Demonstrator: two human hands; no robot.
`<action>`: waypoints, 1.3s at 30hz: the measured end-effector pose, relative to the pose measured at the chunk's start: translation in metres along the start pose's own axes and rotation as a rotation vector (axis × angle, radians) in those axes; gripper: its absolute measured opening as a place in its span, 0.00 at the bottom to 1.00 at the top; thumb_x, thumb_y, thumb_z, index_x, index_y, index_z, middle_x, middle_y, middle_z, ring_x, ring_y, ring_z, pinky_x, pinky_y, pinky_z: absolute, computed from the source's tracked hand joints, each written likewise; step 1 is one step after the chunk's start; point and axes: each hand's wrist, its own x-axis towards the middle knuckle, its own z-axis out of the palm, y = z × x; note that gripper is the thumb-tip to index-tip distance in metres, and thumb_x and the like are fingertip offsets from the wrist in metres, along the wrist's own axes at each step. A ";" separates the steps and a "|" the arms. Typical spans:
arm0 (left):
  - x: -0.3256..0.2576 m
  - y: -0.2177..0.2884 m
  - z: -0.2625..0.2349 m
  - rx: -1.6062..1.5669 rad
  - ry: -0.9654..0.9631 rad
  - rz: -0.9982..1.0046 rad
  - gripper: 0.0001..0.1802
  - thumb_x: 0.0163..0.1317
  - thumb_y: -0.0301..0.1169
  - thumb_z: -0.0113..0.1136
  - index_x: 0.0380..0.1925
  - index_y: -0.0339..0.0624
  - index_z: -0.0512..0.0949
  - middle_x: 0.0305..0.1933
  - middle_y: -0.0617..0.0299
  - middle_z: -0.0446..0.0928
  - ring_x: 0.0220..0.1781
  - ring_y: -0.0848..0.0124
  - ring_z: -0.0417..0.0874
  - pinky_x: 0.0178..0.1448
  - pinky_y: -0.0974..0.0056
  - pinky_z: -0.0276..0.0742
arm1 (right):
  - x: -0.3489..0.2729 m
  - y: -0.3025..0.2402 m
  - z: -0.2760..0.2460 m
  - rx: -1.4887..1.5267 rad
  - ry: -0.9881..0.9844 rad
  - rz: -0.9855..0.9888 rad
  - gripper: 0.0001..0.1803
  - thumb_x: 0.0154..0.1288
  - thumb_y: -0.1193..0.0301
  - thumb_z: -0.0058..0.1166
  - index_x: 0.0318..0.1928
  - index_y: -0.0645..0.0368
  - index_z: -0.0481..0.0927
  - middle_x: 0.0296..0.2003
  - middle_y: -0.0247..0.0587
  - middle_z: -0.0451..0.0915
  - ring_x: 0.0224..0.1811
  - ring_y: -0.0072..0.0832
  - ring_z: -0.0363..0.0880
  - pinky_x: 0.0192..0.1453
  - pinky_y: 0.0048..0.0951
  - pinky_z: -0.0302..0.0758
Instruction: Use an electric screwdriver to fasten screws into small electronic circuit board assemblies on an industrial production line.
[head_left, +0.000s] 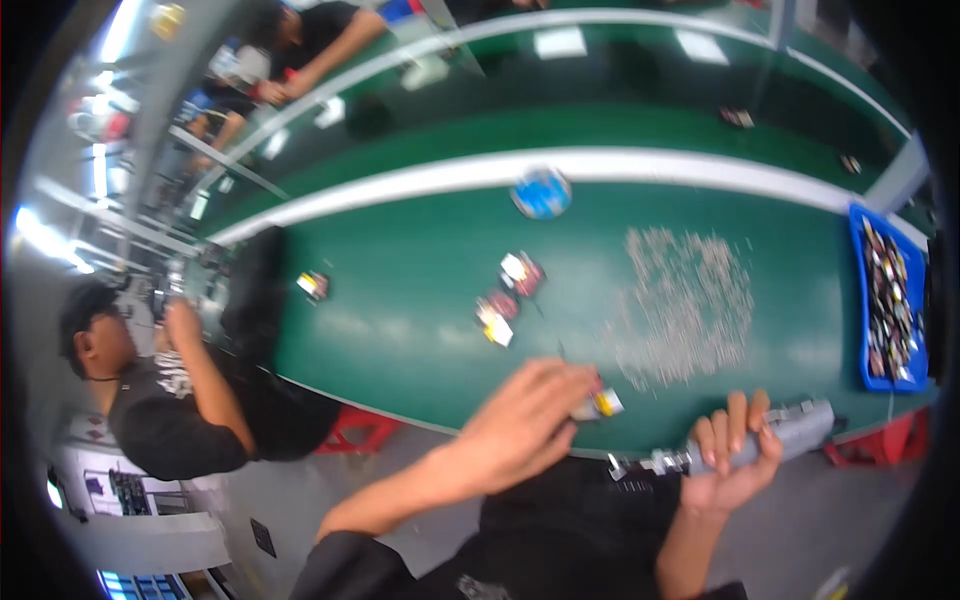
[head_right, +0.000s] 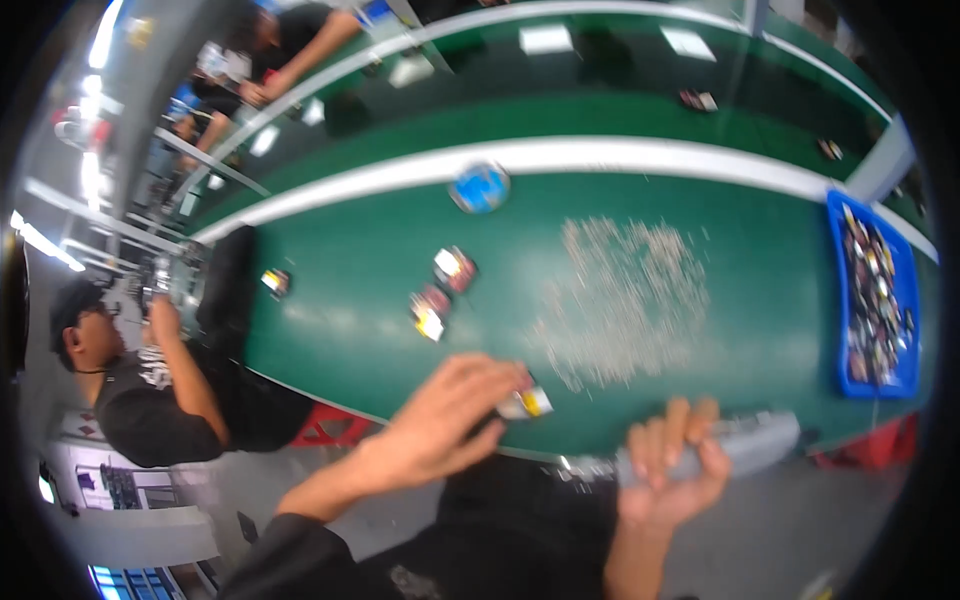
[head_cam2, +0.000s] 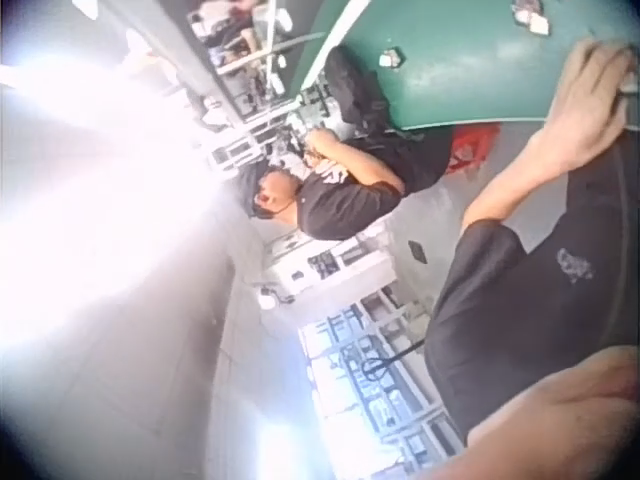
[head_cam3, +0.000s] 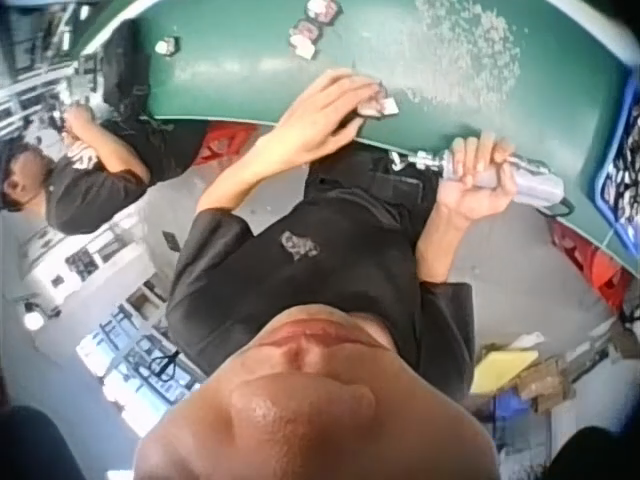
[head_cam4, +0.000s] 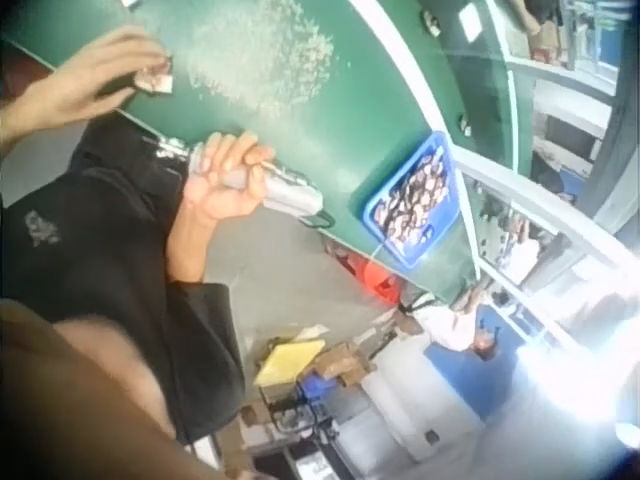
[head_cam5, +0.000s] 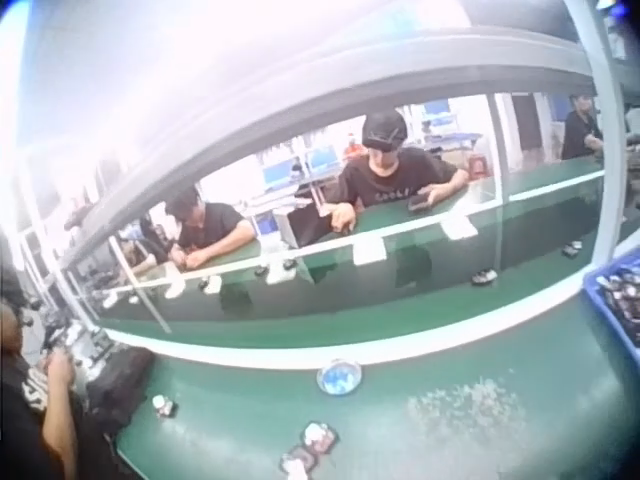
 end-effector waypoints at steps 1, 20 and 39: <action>-0.003 0.002 0.001 0.014 0.026 -0.029 0.29 0.49 0.19 0.59 0.56 0.37 0.71 0.58 0.52 0.71 0.59 0.51 0.69 0.63 0.52 0.66 | -0.002 0.005 0.001 0.004 -0.022 0.035 0.08 0.62 0.68 0.45 0.32 0.57 0.64 0.22 0.36 0.64 0.13 0.20 0.59 0.22 0.26 0.63; 0.002 0.005 0.025 0.428 0.144 0.227 0.20 0.41 0.20 0.62 0.39 0.28 0.77 0.42 0.50 0.78 0.41 0.58 0.80 0.36 0.61 0.80 | -0.051 0.079 0.020 -0.365 0.062 0.188 0.08 0.62 0.65 0.44 0.35 0.56 0.66 0.26 0.39 0.68 0.23 0.26 0.67 0.32 0.26 0.67; -0.014 0.010 0.034 0.484 0.079 0.235 0.21 0.39 0.22 0.58 0.35 0.17 0.78 0.45 0.36 0.77 0.48 0.52 0.78 0.50 0.61 0.80 | 0.018 0.001 0.069 -0.507 -0.401 0.037 0.10 0.64 0.67 0.47 0.32 0.58 0.63 0.24 0.36 0.65 0.14 0.21 0.64 0.22 0.24 0.64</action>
